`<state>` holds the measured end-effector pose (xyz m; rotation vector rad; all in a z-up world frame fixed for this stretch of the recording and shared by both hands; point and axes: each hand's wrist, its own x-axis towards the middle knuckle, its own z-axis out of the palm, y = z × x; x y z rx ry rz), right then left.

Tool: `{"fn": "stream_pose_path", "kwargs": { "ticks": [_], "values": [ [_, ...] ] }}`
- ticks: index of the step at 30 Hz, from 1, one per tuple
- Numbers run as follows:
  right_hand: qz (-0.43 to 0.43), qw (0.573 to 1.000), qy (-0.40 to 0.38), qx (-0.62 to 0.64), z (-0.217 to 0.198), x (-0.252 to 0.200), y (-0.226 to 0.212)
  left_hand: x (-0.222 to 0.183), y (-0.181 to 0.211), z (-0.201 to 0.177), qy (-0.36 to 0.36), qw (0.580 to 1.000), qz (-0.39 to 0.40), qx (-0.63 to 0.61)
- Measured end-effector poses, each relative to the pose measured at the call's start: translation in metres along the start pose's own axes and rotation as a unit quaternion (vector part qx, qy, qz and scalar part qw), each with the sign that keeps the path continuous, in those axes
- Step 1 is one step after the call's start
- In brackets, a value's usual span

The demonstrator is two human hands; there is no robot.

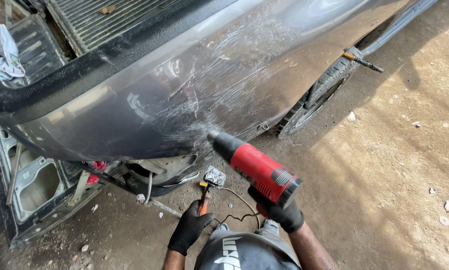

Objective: The person repairs a dented car bumper on a vehicle in a workshop. They heat the bumper with a heat gun, pry at the dent with pliers, apply body filler from a bucket onto the panel, wipe the area with a red cloth, and attach a chain pull tool to the bumper edge to work the dent.

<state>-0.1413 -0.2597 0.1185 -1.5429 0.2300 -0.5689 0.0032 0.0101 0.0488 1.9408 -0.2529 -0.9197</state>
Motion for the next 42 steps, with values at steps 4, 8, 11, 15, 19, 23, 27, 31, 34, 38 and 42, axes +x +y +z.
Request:
{"fn": "stream_pose_path", "kwargs": {
  "ticks": [4,8,11,15,19,23,27,31,34,38,42],
  "values": [
    [0.199,0.967,0.049,0.151,-0.033,-0.009,0.025,0.012,-0.032,0.003,0.021,0.996,0.066,0.055],
    [0.221,0.961,0.003,0.165,-0.062,-0.029,-0.002,0.009,-0.020,0.002,0.013,0.998,0.062,0.004],
    [0.319,0.945,0.001,-0.063,-0.055,-0.039,-0.023,0.019,-0.031,0.004,0.018,0.998,0.051,0.039],
    [0.060,0.979,-0.085,-0.175,-0.040,-0.053,-0.027,0.020,-0.021,0.006,0.013,0.995,0.019,0.096],
    [0.178,0.956,-0.097,-0.214,-0.043,-0.067,0.003,0.029,-0.027,0.011,0.012,0.992,0.025,0.126],
    [0.204,0.946,-0.086,-0.235,-0.040,-0.071,0.000,0.023,-0.016,0.011,-0.001,0.990,-0.005,0.142],
    [0.199,0.952,-0.085,-0.217,-0.045,-0.078,0.009,0.025,-0.020,0.014,-0.012,0.993,-0.018,0.113],
    [0.154,0.955,-0.075,-0.240,-0.043,-0.079,0.011,0.030,-0.027,0.016,-0.022,0.994,-0.035,0.099],
    [0.144,0.950,-0.082,-0.264,-0.044,-0.078,0.010,0.028,-0.021,0.017,-0.024,0.993,-0.050,0.107],
    [0.234,0.935,-0.081,-0.255,-0.047,-0.078,0.011,0.031,-0.024,0.020,-0.018,0.995,-0.031,0.092],
    [0.162,0.954,-0.068,-0.245,-0.047,-0.075,0.005,0.028,-0.018,0.020,-0.016,0.996,-0.033,0.084]
  ]
}}
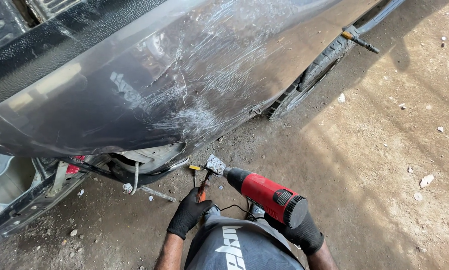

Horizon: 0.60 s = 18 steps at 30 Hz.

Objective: The person repairs a dented car bumper on a vehicle in a workshop. They heat the bumper with a heat gun, pry at the dent with pliers, apply body filler from a bucket onto the panel, wipe the area with a red cloth, and attach a chain pull tool to the bumper edge to work the dent.

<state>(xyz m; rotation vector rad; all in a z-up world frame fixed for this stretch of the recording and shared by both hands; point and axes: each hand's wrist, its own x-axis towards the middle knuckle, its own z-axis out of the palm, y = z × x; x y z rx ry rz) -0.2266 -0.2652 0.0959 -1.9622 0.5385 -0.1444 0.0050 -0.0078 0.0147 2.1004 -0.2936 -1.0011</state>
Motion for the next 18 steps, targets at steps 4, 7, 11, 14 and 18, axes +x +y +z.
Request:
{"fn": "stream_pose_path", "kwargs": {
  "ticks": [4,7,11,14,18],
  "values": [
    [0.010,0.999,-0.008,-0.032,-0.001,0.001,0.003,-0.004,0.002,0.000,-0.002,1.000,-0.013,0.008],
    [0.033,0.999,-0.021,0.021,0.001,0.002,0.016,-0.005,0.003,0.001,-0.004,1.000,-0.014,-0.001],
    [-0.045,0.999,0.002,0.002,0.001,0.002,0.016,-0.006,0.002,0.003,-0.001,1.000,-0.024,0.008],
    [0.040,0.999,-0.023,0.023,0.000,0.002,0.012,-0.006,-0.002,0.005,0.002,1.000,-0.001,-0.005],
    [0.205,0.977,-0.060,0.019,-0.001,0.001,0.008,-0.005,-0.006,0.006,-0.002,1.000,-0.006,-0.029]
  ]
}}
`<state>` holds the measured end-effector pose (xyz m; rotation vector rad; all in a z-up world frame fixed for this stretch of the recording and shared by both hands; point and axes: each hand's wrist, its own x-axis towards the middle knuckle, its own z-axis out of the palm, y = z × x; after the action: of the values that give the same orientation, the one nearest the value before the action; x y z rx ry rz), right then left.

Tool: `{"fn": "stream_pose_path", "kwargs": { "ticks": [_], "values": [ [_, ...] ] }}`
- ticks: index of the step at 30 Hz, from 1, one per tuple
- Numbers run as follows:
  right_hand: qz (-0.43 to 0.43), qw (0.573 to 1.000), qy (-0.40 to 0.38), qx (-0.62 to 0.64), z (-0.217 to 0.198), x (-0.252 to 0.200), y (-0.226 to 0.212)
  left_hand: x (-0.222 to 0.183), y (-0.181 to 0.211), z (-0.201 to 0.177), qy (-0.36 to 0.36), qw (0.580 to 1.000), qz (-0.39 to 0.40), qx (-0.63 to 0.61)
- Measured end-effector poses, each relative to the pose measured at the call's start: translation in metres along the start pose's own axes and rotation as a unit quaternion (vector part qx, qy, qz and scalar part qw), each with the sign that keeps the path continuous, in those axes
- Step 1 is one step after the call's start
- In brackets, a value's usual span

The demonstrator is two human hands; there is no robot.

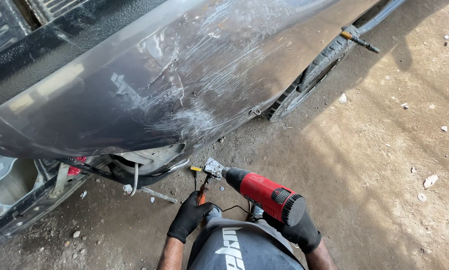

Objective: The person repairs a dented car bumper on a vehicle in a workshop. They heat the bumper with a heat gun, pry at the dent with pliers, apply body filler from a bucket onto the panel, wipe the area with a red cloth, and attach a chain pull tool to the bumper edge to work the dent.

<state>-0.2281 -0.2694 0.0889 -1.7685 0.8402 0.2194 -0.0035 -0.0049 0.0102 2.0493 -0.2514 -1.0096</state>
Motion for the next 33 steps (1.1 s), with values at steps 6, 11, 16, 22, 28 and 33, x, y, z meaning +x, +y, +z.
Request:
{"fn": "stream_pose_path", "kwargs": {
  "ticks": [6,11,16,22,28,33],
  "values": [
    [-0.189,0.981,0.054,-0.005,0.003,0.006,0.021,0.005,-0.001,0.004,-0.011,0.999,-0.033,-0.021],
    [-0.207,0.976,0.062,-0.020,0.002,0.007,0.027,0.004,0.008,0.004,-0.018,0.999,-0.020,-0.016],
    [-0.188,0.981,0.049,0.023,-0.001,0.006,0.027,-0.005,0.027,0.004,-0.008,0.999,-0.040,0.011],
    [-0.238,0.969,0.068,0.012,-0.009,0.006,0.020,0.003,0.006,0.007,-0.006,1.000,-0.012,-0.018],
    [-0.253,0.965,0.069,-0.026,-0.008,0.002,0.004,0.004,-0.003,0.007,-0.001,1.000,-0.007,-0.022],
    [-0.192,0.979,0.060,0.021,-0.009,0.002,-0.001,0.001,-0.005,0.007,0.015,1.000,0.007,0.000]
  ]
}}
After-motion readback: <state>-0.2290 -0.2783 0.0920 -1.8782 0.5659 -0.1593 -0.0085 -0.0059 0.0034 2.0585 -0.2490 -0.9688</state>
